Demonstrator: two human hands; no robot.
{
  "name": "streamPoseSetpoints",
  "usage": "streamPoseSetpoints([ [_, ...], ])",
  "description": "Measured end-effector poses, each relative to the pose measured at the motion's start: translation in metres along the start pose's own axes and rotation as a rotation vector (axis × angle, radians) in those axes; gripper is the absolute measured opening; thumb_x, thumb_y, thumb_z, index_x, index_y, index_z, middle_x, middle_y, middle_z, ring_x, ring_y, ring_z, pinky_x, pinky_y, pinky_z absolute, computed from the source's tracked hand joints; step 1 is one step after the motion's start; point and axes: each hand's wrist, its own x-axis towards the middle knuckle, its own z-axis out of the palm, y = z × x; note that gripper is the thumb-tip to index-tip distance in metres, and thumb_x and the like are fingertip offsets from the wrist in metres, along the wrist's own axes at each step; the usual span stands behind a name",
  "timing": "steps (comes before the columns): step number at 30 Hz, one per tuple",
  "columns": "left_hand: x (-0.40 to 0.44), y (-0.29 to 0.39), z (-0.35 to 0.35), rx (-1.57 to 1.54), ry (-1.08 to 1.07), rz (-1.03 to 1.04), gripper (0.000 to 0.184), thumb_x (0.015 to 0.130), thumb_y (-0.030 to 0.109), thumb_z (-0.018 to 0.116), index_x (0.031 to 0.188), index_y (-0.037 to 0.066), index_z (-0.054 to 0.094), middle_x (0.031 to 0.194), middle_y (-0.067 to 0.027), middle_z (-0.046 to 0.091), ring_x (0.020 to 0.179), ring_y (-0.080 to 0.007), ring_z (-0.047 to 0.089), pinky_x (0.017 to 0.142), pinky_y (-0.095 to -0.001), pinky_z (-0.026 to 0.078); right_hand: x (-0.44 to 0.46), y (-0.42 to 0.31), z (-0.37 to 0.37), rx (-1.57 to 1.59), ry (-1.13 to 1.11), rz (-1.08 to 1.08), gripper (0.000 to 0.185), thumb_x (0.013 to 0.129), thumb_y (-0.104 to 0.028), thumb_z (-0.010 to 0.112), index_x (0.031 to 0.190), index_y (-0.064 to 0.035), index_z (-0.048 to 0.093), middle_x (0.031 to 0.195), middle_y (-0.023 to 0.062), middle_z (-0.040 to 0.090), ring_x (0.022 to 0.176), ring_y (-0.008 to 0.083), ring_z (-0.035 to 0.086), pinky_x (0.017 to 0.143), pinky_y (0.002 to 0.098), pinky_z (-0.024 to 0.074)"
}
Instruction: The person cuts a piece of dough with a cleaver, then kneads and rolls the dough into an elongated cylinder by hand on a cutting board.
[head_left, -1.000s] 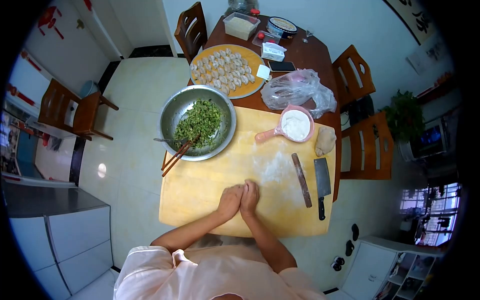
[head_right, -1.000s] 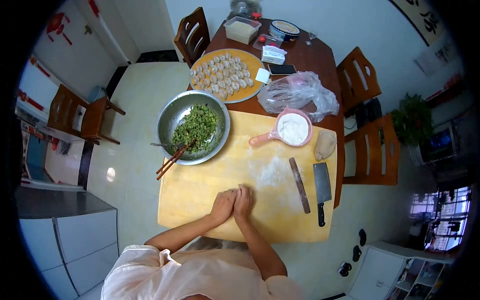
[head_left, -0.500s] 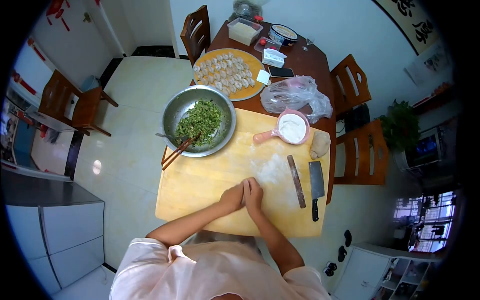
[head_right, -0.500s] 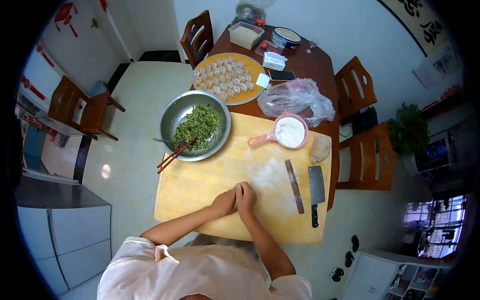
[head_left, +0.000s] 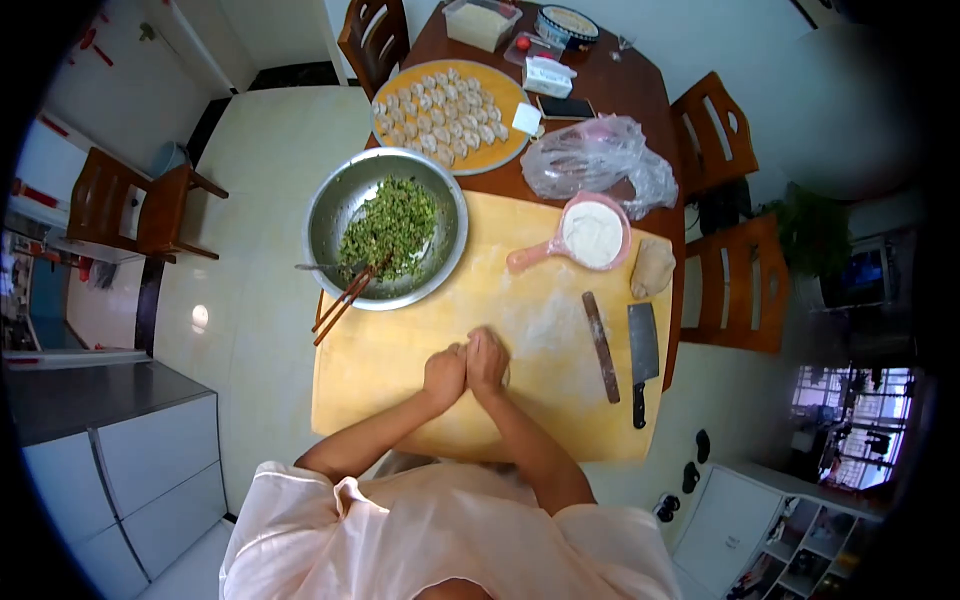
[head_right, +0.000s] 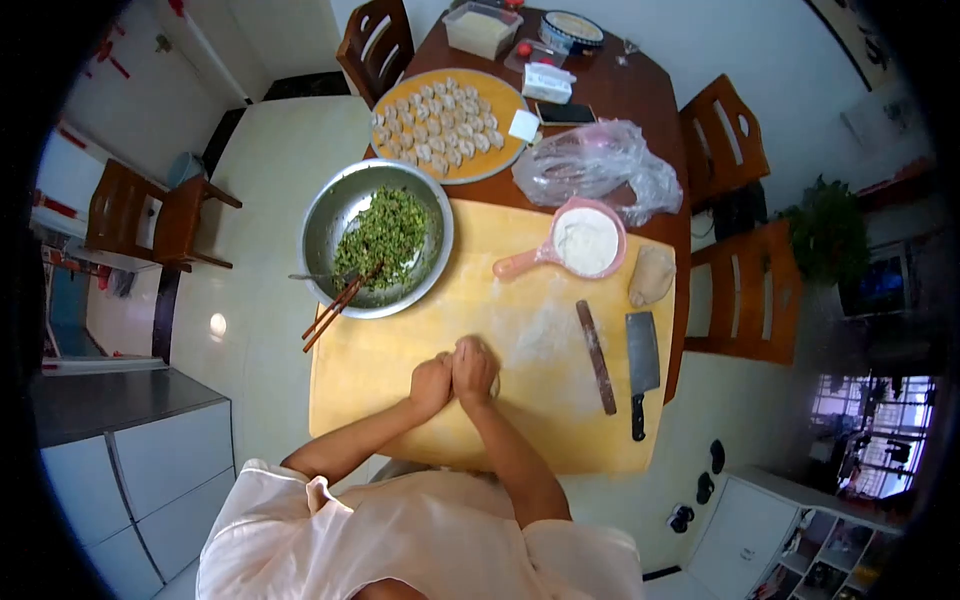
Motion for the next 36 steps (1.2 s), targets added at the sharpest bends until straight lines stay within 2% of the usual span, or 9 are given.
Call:
streamPoseSetpoints([
  [4,0.021,0.002,-0.016,-0.098,-0.218,-0.094,0.023,0.075,0.022,0.07,0.087,0.005,0.063,0.087,-0.0191,0.068,0.077,-0.0374,0.066,0.067,-0.0478,0.052,0.02,0.003,0.001,-0.027,-0.189,0.12,0.032,0.099,-0.034,0.05,0.093,-0.0058,0.065,0.087,0.0153,0.067,0.074,0.0344,0.063,0.064,0.0443,0.049],
  [7,0.011,0.009,-0.022,-0.193,-0.11,-0.09,0.039,0.075,0.028,0.076,0.104,0.004,0.063,0.092,-0.0199,0.069,0.085,-0.0368,0.067,0.073,-0.0442,0.053,0.016,0.073,0.007,0.932,-0.104,0.595,0.043,0.101,-0.043,0.047,0.1,-0.0056,0.068,0.092,0.0104,0.07,0.082,0.0246,0.065,0.072,0.0397,0.0511],
  [8,0.001,0.007,-0.017,-0.302,-0.055,-0.127,0.044,0.076,0.028,0.077,0.109,0.003,0.062,0.094,-0.0201,0.069,0.087,-0.0357,0.067,0.074,-0.0427,0.054,0.012,0.063,-0.036,0.706,0.001,0.472,0.052,0.102,-0.049,0.041,0.103,-0.0054,0.069,0.098,0.0057,0.069,0.089,0.0174,0.063,0.081,0.0339,0.0495],
  [12,-0.028,0.025,0.013,-0.751,0.096,-0.16,0.054,0.081,0.026,0.078,0.123,0.001,0.055,0.098,-0.0202,0.069,0.09,-0.0311,0.068,0.08,-0.0375,0.054,-0.015,0.04,-0.085,0.975,-0.026,0.61,0.044,0.102,-0.04,0.045,0.101,-0.0024,0.068,0.1,0.0057,0.068,0.092,0.0159,0.062,0.087,0.0304,0.0475],
  [13,-0.033,0.027,0.015,-0.904,-0.189,-0.231,0.062,0.081,0.023,0.078,0.13,-0.001,0.048,0.107,-0.0202,0.066,0.096,-0.0291,0.066,0.083,-0.0358,0.052,-0.018,0.037,-0.085,1.067,-0.085,0.626,0.039,0.101,-0.036,0.048,0.101,-0.0019,0.068,0.1,0.0055,0.068,0.092,0.0155,0.062,0.086,0.0299,0.0476],
  [21,-0.036,0.027,-0.012,-0.279,0.088,0.094,0.039,0.083,0.009,0.063,0.119,0.0,0.05,0.107,-0.0215,0.059,0.096,-0.0378,0.062,0.082,-0.0429,0.052,-0.048,-0.005,-0.034,0.088,0.159,-0.215,0.007,0.087,-0.008,0.057,0.086,-0.0022,0.059,0.088,0.0151,0.061,0.085,0.037,0.057,0.078,0.044,0.0478],
  [27,0.031,0.009,0.003,0.028,0.039,0.08,0.013,0.087,0.016,0.054,0.093,0.004,0.059,0.083,-0.0167,0.066,0.067,-0.0324,0.066,0.058,-0.0434,0.053,0.009,0.024,-0.01,0.021,0.071,-0.107,0.018,0.094,-0.014,0.052,0.08,-0.0019,0.055,0.079,0.0203,0.056,0.076,0.0412,0.053,0.069,0.0472,0.0445],
  [32,0.054,0.004,0.002,-0.003,-0.082,0.039,0.014,0.082,0.018,0.061,0.087,0.005,0.061,0.076,-0.0167,0.068,0.072,-0.0354,0.067,0.063,-0.0472,0.052,0.028,0.028,-0.01,0.038,-0.042,0.035,0.028,0.099,-0.022,0.05,0.081,-0.0011,0.055,0.076,0.0246,0.057,0.072,0.0445,0.054,0.062,0.0476,0.044],
  [36,0.033,0.031,-0.018,-0.212,-0.171,0.002,0.022,0.081,0.014,0.061,0.099,0.001,0.062,0.092,-0.0229,0.066,0.088,-0.0377,0.065,0.075,-0.0477,0.052,0.01,0.033,-0.042,0.511,-0.061,0.267,0.036,0.101,-0.027,0.048,0.079,-0.0012,0.061,0.069,0.0152,0.061,0.067,0.0273,0.061,0.065,0.0374,0.0478],
])
